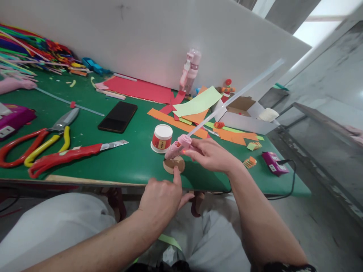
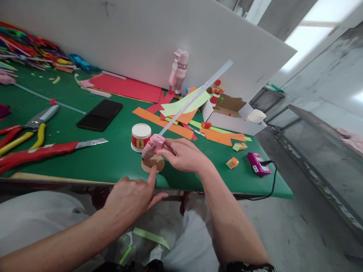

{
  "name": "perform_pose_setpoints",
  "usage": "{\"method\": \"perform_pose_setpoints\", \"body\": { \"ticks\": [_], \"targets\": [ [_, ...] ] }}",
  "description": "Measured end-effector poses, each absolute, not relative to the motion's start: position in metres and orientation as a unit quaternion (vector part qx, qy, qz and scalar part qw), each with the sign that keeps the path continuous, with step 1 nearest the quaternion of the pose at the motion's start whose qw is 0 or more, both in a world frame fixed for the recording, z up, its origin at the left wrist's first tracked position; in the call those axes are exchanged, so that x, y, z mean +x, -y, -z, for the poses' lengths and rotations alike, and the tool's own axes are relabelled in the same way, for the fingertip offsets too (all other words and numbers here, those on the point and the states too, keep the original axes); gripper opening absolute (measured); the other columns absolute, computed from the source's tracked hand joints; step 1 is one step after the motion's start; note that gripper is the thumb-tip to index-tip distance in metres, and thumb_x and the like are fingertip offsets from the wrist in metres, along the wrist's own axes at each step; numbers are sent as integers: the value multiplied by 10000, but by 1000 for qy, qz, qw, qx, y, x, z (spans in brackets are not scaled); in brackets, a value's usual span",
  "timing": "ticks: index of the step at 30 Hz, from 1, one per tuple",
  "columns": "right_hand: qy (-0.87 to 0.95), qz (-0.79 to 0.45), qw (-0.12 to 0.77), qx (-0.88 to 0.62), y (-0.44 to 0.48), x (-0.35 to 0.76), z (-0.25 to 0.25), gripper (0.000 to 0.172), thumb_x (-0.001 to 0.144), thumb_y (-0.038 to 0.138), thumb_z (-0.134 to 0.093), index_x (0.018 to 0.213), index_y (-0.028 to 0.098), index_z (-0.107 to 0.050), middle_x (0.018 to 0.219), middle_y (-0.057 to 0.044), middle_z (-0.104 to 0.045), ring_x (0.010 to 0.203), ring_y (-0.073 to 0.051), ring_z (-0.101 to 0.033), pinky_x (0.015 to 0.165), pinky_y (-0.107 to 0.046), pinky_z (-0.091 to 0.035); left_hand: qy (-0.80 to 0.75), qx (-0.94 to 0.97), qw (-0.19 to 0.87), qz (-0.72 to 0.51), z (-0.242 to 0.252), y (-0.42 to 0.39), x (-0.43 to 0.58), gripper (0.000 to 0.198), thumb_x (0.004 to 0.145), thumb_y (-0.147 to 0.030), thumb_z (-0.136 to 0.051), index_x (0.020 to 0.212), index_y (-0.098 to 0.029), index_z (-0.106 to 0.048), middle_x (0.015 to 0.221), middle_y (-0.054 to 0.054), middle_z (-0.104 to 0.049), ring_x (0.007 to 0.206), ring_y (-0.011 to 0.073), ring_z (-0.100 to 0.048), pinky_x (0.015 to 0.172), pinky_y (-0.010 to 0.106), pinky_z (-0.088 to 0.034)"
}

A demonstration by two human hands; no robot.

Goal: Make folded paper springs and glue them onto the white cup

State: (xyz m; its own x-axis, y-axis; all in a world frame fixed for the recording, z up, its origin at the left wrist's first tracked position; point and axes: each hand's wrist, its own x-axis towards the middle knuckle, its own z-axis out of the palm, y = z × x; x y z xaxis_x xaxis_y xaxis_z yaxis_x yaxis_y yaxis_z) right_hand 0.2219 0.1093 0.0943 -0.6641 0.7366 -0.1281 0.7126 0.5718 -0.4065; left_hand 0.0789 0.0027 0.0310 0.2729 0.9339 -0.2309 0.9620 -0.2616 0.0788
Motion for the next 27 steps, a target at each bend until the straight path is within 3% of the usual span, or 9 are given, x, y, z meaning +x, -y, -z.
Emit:
{"method": "perform_pose_setpoints", "body": {
  "ticks": [27],
  "targets": [
    [882,-214,46,-417,-111,227,-90,238,1000,340,-465,905,178,-611,704,-3,-583,654,-148,-508,650,-275,-334,-598,792,103,73,-33,-2,78,745,953,-561,-499,1495,-54,-425,718,183,-733,668,303,-724,621,362,-503]
  ]
}}
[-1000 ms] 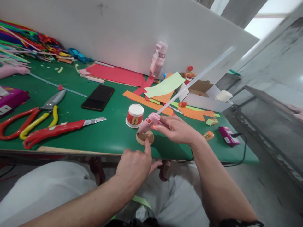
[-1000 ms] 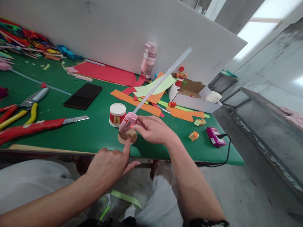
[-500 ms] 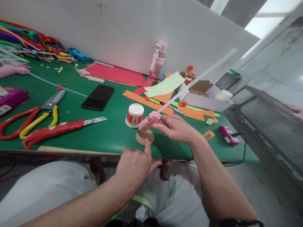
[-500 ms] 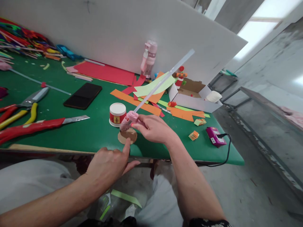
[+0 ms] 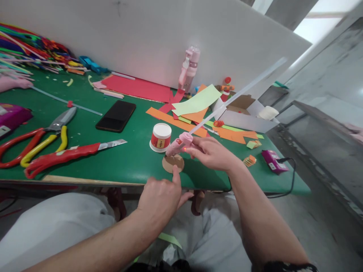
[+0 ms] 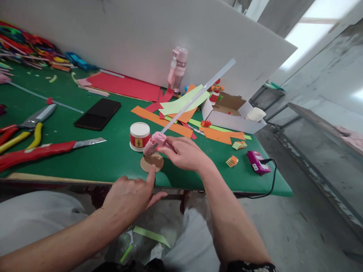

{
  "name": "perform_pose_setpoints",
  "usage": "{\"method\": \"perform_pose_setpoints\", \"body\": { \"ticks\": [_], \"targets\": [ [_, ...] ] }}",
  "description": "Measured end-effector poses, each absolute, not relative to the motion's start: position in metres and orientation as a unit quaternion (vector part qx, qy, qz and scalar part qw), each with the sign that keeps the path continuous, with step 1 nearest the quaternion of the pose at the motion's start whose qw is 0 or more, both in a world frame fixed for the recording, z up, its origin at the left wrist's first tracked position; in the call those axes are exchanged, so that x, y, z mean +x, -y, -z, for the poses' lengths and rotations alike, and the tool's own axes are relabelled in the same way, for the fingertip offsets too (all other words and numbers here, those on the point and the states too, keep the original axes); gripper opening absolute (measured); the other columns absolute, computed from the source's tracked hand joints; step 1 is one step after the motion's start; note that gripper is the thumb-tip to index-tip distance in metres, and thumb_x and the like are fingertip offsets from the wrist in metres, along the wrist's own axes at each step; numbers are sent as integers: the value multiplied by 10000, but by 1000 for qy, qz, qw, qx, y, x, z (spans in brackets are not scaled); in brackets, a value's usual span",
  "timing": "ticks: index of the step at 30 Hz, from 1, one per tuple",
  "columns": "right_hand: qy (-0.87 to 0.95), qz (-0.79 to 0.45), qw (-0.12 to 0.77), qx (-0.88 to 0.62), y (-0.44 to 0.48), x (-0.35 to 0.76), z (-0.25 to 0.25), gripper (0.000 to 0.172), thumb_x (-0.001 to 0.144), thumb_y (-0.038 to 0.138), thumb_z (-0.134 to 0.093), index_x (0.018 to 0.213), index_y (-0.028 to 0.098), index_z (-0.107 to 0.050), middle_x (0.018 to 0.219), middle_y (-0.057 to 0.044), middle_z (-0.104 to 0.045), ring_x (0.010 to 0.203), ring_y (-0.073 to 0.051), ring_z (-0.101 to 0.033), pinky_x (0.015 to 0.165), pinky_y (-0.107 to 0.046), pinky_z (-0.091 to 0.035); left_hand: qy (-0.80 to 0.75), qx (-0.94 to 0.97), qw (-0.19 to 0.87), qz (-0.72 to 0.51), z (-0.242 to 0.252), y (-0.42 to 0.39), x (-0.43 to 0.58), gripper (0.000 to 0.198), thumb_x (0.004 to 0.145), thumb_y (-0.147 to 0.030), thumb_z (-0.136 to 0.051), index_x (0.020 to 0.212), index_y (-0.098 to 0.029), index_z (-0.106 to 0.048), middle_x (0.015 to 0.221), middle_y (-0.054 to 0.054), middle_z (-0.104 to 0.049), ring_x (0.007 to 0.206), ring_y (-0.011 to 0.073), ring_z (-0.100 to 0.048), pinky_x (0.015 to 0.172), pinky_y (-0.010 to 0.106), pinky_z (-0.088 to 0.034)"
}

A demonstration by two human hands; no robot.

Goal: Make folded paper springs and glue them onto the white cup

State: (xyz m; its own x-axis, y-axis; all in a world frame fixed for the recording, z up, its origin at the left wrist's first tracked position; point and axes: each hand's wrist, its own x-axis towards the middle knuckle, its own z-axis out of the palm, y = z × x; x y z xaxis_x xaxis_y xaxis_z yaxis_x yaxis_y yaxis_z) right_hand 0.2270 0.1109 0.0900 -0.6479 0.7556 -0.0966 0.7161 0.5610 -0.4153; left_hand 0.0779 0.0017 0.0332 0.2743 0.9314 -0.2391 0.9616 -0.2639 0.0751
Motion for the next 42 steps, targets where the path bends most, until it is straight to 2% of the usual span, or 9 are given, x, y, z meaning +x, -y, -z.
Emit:
{"method": "perform_pose_setpoints", "body": {
  "ticks": [9,17,20,27,42],
  "targets": [
    [883,-196,43,-424,-110,228,-90,258,1003,351,-459,935,171,-632,741,-17,-597,677,-156,-511,651,-278,-331,-599,792,98,67,-33,-2,79,748,944,-561,-519,1494,-63,-431,688,175,-727,648,304,-722,617,364,-510],
    [871,-214,42,-441,-109,227,-91,291,1008,334,-473,1139,141,-646,734,-9,-605,669,-151,-515,670,-278,-334,-601,791,97,64,-33,-2,78,733,948,-544,-522,1487,-55,-440,673,172,-721,646,309,-723,616,364,-508],
    [873,-214,46,-436,-109,227,-91,281,1008,339,-471,1112,146,-647,713,1,-585,656,-145,-503,666,-274,-330,-602,791,95,61,-33,-1,79,724,949,-539,-521,1484,-57,-447,667,171,-719,638,311,-721,609,365,-508],
    [885,-204,54,-415,-109,226,-87,236,990,340,-474,893,176,-613,698,-2,-580,645,-145,-496,626,-270,-308,-602,789,105,60,-34,-3,79,760,931,-534,-561,1498,-48,-419,708,187,-732,651,308,-721,600,347,-488],
    [879,-187,44,-436,-108,226,-89,269,1002,382,-458,901,175,-596,703,1,-567,638,-145,-488,631,-277,-309,-595,794,103,75,-34,-3,78,715,961,-527,-504,1485,-45,-438,723,196,-740,670,317,-726,620,367,-491]
  ]
}}
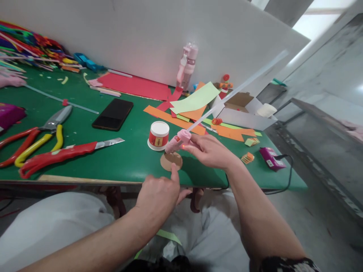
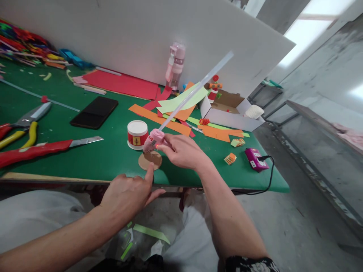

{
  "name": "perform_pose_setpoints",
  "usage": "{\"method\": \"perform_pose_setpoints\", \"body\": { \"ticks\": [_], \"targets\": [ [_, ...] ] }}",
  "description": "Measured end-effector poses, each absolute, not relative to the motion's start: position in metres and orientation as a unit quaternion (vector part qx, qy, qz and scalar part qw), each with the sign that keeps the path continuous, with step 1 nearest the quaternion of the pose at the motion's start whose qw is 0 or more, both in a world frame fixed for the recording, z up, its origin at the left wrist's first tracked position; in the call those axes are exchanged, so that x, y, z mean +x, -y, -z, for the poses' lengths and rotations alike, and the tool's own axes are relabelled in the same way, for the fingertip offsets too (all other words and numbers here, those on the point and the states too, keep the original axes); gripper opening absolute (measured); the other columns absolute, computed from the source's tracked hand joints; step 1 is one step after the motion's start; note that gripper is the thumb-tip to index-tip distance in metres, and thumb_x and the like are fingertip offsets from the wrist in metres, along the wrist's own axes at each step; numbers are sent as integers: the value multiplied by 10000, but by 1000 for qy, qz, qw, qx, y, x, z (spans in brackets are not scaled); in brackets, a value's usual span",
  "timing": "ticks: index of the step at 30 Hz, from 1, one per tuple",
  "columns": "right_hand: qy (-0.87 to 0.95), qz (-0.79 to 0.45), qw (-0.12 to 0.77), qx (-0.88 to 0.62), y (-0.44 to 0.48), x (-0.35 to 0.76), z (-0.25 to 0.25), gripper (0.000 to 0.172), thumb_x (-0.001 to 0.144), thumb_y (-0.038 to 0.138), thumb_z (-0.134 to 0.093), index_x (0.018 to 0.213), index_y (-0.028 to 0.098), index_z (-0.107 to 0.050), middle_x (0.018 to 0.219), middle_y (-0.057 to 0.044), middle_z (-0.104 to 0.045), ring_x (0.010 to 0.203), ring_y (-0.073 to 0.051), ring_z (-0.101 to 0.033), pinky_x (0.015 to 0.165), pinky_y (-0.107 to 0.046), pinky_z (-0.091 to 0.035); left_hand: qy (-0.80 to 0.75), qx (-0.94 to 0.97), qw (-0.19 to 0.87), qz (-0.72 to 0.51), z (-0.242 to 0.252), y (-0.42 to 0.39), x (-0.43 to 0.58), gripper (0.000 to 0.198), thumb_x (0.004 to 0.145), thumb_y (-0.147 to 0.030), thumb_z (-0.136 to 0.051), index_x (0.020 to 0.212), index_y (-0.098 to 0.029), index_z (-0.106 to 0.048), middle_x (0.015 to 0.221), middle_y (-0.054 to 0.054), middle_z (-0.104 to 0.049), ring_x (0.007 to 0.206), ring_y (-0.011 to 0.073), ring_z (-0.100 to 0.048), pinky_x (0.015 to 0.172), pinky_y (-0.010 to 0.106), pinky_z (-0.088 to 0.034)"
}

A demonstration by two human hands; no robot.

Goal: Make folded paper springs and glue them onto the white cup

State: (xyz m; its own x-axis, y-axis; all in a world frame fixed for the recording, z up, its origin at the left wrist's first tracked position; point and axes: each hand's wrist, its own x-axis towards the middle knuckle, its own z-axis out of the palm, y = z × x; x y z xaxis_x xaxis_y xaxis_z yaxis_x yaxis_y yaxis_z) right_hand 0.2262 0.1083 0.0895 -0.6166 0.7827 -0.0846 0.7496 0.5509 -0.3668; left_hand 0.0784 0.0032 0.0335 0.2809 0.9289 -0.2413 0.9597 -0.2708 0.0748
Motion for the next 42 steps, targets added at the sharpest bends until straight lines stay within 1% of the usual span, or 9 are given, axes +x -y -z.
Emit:
{"method": "perform_pose_setpoints", "body": {
  "ticks": [6,9,14,16,18,22,31,36,42],
  "targets": [
    [882,-185,47,-431,-110,229,-88,259,989,366,-468,841,183,-579,710,-6,-568,658,-149,-493,639,-279,-317,-596,793,108,72,-33,-3,78,706,960,-524,-508,1478,-48,-450,742,201,-744,671,319,-727,620,371,-496],
    [880,-195,47,-431,-110,229,-89,246,982,361,-486,843,179,-575,721,-3,-565,655,-144,-487,634,-279,-310,-596,792,109,74,-34,-3,78,715,962,-531,-501,1487,-51,-435,751,198,-747,680,315,-731,624,365,-499],
    [874,-212,38,-436,-109,228,-91,216,986,322,-481,984,157,-620,766,-18,-594,684,-156,-508,667,-288,-339,-594,792,110,84,-35,-5,79,731,964,-533,-497,1506,-50,-404,752,197,-749,695,317,-734,636,367,-502],
    [876,-213,41,-431,-109,228,-91,232,993,317,-469,1045,159,-631,784,-25,-610,701,-164,-523,687,-292,-356,-594,792,111,84,-36,-5,79,735,962,-528,-506,1507,-46,-400,755,201,-749,696,321,-735,630,367,-501],
    [878,-211,50,-426,-109,229,-90,251,1001,323,-458,1061,162,-642,798,-34,-624,716,-170,-536,711,-296,-371,-593,794,111,82,-37,-4,79,735,964,-527,-501,1506,-41,-399,759,203,-749,696,322,-734,624,367,-501],
    [880,-203,59,-425,-109,230,-88,265,1006,318,-446,1033,162,-659,822,-50,-645,745,-179,-560,740,-298,-389,-592,794,109,84,-36,-3,78,741,966,-535,-490,1508,-39,-394,750,196,-746,688,317,-732,622,366,-500],
    [870,-190,55,-451,-109,232,-87,282,1002,348,-453,1028,167,-667,842,-57,-659,761,-187,-580,746,-303,-395,-594,791,117,90,-39,-5,79,755,961,-545,-496,1513,-42,-385,759,187,-751,710,314,-742,641,365,-526],
    [868,-196,57,-452,-108,236,-88,278,1001,342,-441,971,169,-657,845,-62,-670,768,-190,-596,733,-305,-401,-595,791,113,86,-39,-5,79,755,954,-551,-507,1498,-36,-413,734,189,-747,696,324,-740,632,378,-535],
    [865,-188,56,-462,-108,241,-88,265,995,331,-450,879,172,-627,845,-69,-688,806,-204,-623,742,-310,-406,-598,790,107,82,-36,-4,78,735,955,-553,-500,1479,-39,-448,754,199,-752,684,326,-738,620,386,-538]
  ]
}}
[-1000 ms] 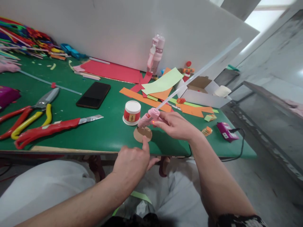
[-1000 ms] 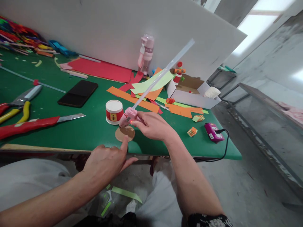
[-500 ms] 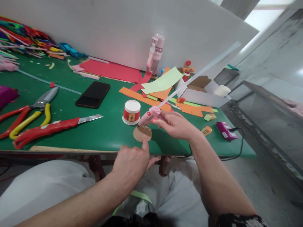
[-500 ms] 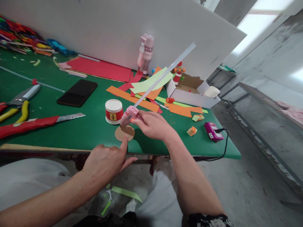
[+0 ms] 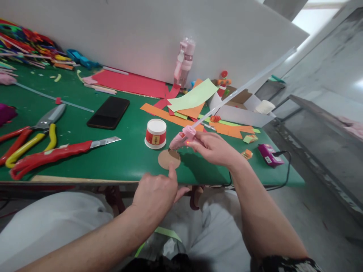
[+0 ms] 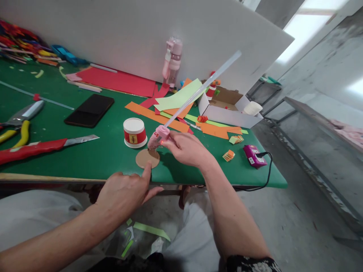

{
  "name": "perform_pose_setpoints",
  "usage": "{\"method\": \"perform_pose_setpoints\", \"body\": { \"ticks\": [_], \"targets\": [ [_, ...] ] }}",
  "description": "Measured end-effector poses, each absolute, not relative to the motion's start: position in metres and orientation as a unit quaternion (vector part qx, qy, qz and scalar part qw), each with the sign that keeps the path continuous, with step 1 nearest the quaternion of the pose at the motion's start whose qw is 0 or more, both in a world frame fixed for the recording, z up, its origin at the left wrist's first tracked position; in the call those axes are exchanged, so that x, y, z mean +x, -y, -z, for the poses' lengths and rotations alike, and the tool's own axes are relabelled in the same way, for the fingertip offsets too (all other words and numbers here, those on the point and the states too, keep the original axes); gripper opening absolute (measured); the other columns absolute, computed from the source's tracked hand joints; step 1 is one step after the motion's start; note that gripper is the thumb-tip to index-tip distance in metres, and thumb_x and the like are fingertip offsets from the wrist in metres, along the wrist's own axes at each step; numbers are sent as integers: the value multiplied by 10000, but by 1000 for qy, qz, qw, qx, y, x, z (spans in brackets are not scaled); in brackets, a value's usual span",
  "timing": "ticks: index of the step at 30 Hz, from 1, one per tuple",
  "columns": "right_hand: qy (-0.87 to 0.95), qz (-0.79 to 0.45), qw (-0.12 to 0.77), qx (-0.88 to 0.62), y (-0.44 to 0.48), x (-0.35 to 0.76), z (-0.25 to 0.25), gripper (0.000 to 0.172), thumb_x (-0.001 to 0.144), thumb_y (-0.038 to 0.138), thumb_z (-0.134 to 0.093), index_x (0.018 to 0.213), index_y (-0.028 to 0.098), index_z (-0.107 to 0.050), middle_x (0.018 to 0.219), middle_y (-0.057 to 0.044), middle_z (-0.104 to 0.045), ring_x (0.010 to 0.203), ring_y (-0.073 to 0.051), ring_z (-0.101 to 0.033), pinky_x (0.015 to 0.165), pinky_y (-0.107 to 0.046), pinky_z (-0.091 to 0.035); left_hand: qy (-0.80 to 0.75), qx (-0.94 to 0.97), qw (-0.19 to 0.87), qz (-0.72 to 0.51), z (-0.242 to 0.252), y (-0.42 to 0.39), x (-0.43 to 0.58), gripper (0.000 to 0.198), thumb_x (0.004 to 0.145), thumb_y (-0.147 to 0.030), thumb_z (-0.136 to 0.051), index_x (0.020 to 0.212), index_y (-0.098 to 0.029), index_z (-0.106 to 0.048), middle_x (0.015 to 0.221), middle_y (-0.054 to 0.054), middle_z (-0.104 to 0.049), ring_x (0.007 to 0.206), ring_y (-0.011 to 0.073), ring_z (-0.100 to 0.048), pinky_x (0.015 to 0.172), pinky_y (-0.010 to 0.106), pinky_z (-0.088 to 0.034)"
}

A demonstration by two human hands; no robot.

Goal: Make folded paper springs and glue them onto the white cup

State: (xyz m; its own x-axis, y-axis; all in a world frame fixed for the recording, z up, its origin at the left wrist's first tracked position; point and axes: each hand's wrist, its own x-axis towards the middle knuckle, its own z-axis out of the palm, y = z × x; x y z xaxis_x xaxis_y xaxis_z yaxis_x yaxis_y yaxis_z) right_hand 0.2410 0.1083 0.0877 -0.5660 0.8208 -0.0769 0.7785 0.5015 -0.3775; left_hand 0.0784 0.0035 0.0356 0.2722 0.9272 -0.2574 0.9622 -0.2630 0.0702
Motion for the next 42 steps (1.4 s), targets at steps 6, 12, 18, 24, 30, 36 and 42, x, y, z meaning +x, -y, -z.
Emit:
{"method": "perform_pose_setpoints", "body": {
  "ticks": [6,12,18,24,30,36,42],
  "targets": [
    [864,-180,56,-467,-108,244,-87,290,997,344,-441,859,178,-634,846,-64,-684,777,-197,-615,726,-305,-402,-599,790,102,80,-35,-3,78,723,957,-544,-504,1478,-47,-452,752,194,-753,682,323,-737,614,381,-534],
    [849,-183,68,-491,-106,251,-88,259,983,332,-450,888,179,-636,807,-50,-668,775,-194,-603,727,-300,-395,-598,792,95,72,-33,-4,77,709,949,-539,-522,1468,-59,-473,742,190,-751,678,321,-736,618,381,-530],
    [830,-246,128,-484,-106,247,-84,277,966,340,-493,783,172,-616,693,-13,-612,670,-148,-563,649,-274,-385,-601,791,92,71,-33,-3,78,707,945,-526,-534,1470,-58,-468,711,190,-744,667,327,-735,611,379,-530],
    [727,-413,186,-516,-103,261,-83,293,947,447,-556,964,168,-640,748,-7,-671,457,-87,-479,468,-237,-387,-600,793,74,70,-35,-5,71,667,961,-552,-473,1447,-96,-506,701,170,-740,665,339,-736,577,372,-525],
    [594,-526,280,-541,-95,299,-75,385,875,482,-663,1109,181,-609,793,-30,-700,419,-66,-462,403,-207,-382,-591,805,11,50,-36,-6,67,502,1014,-449,-350,1339,-167,-608,707,150,-746,658,333,-735,551,350,-503],
    [579,-441,279,-627,-87,310,-68,275,856,439,-630,771,179,-596,589,51,-469,503,-93,-446,431,-204,-320,-624,779,-52,-29,-53,-4,47,448,997,-416,-341,1161,-226,-712,803,126,-766,657,304,-718,553,346,-476],
    [630,-307,237,-673,-76,319,-57,374,893,490,-513,638,222,-457,549,59,-382,490,-114,-419,446,-232,-341,-588,776,-39,-222,-65,-66,-12,570,957,-492,-376,1366,-148,-575,1311,156,-654,1189,331,-610,1019,461,-461]
  ]
}}
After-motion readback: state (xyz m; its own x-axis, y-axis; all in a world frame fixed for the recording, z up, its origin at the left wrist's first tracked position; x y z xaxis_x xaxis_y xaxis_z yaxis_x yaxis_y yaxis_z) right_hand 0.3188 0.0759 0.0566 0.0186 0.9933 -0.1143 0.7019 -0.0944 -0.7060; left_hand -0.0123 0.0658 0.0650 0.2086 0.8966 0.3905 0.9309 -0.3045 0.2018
